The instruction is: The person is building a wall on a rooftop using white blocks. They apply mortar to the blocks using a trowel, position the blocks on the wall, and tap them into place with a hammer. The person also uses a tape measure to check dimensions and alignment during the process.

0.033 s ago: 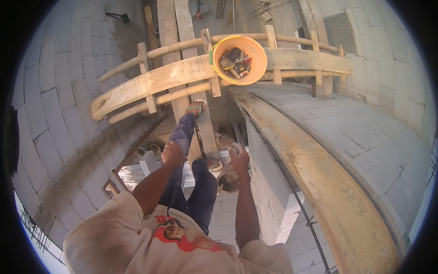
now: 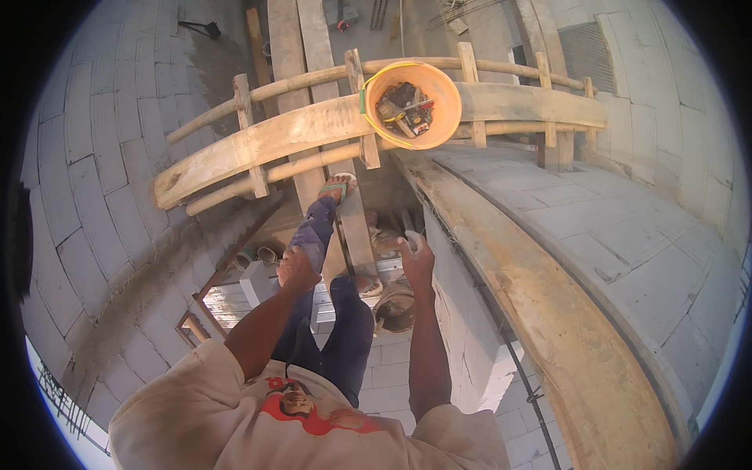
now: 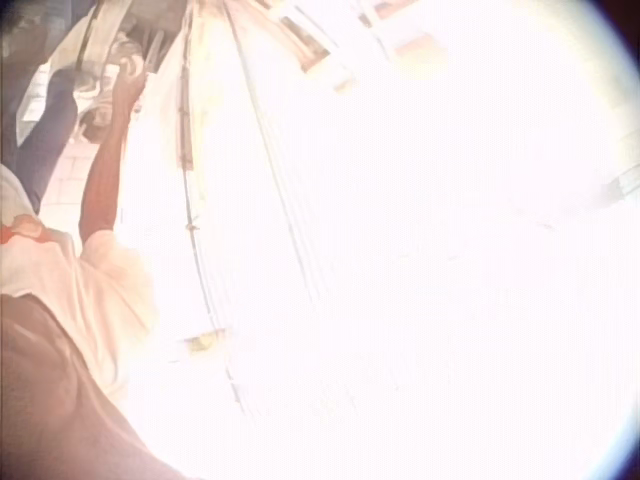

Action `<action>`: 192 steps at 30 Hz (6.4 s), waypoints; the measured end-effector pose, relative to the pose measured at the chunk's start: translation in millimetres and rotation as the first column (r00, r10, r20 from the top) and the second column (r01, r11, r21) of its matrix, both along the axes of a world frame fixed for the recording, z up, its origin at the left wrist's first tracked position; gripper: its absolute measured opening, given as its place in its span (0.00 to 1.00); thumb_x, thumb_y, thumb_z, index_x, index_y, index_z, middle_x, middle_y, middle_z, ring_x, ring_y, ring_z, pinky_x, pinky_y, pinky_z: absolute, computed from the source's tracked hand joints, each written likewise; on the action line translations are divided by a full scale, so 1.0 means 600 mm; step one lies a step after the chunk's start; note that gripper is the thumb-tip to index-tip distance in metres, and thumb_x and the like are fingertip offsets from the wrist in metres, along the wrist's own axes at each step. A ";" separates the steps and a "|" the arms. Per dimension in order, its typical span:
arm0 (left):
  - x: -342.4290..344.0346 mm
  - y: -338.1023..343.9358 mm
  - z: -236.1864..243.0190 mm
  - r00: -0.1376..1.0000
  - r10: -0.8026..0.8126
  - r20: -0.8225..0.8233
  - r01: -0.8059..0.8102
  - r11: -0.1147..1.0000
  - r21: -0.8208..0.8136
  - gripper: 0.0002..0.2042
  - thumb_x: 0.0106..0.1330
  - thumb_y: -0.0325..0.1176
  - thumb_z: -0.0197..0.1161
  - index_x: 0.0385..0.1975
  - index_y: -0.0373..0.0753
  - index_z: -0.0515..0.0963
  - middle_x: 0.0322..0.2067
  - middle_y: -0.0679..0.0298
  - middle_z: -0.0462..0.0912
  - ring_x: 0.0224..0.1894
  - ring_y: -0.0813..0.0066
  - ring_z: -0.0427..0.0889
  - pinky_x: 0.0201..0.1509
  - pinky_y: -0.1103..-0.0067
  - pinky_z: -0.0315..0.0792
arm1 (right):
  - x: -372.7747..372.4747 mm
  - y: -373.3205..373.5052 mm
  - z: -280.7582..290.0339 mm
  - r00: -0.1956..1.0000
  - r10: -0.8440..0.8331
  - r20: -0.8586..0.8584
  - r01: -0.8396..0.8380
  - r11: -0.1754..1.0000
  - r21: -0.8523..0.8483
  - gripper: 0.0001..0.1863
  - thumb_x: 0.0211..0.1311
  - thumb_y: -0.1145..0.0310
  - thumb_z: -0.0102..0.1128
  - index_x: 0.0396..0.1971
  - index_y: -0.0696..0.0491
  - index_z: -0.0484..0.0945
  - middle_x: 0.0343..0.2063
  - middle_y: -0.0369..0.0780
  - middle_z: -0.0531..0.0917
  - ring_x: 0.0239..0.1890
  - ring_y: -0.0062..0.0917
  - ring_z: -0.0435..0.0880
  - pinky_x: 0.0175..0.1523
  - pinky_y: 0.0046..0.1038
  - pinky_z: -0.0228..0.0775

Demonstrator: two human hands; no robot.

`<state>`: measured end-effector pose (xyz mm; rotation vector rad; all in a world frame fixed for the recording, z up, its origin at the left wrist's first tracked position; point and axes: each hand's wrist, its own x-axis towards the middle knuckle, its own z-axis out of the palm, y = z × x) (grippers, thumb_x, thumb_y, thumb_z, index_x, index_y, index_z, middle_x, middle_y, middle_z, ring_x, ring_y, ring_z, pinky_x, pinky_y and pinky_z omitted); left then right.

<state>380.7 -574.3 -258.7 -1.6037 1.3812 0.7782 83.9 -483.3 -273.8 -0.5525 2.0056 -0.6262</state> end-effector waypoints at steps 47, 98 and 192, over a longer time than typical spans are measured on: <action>-0.045 0.047 0.206 0.528 -0.123 -0.840 -0.002 0.989 -0.146 0.28 0.64 0.42 0.73 0.57 0.28 0.77 0.47 0.41 0.84 0.54 0.46 0.84 0.60 0.61 0.77 | 0.142 0.225 0.352 -0.040 -0.046 0.998 0.943 0.330 0.053 0.32 0.58 0.71 0.64 0.64 0.63 0.73 0.61 0.53 0.80 0.63 0.50 0.80 0.70 0.55 0.71; -0.532 0.210 0.388 0.132 0.632 -0.764 -0.182 0.773 0.608 0.16 0.74 0.25 0.63 0.56 0.22 0.74 0.51 0.48 0.82 0.50 0.53 0.88 0.55 0.62 0.89 | 0.277 1.105 0.677 0.498 -0.110 -0.860 0.551 0.806 0.216 0.33 0.51 0.74 0.71 0.61 0.44 0.75 0.63 0.39 0.76 0.67 0.40 0.74 0.61 0.50 0.74; -0.609 0.200 0.378 0.404 0.389 -0.828 -0.097 0.918 0.384 0.15 0.79 0.38 0.58 0.58 0.38 0.74 0.55 0.61 0.86 0.56 0.65 0.88 0.57 0.71 0.82 | 0.316 0.956 0.627 0.267 -0.475 -0.839 0.964 0.138 0.228 0.30 0.54 0.61 0.71 0.60 0.46 0.81 0.43 0.50 0.87 0.46 0.45 0.90 0.48 0.46 0.85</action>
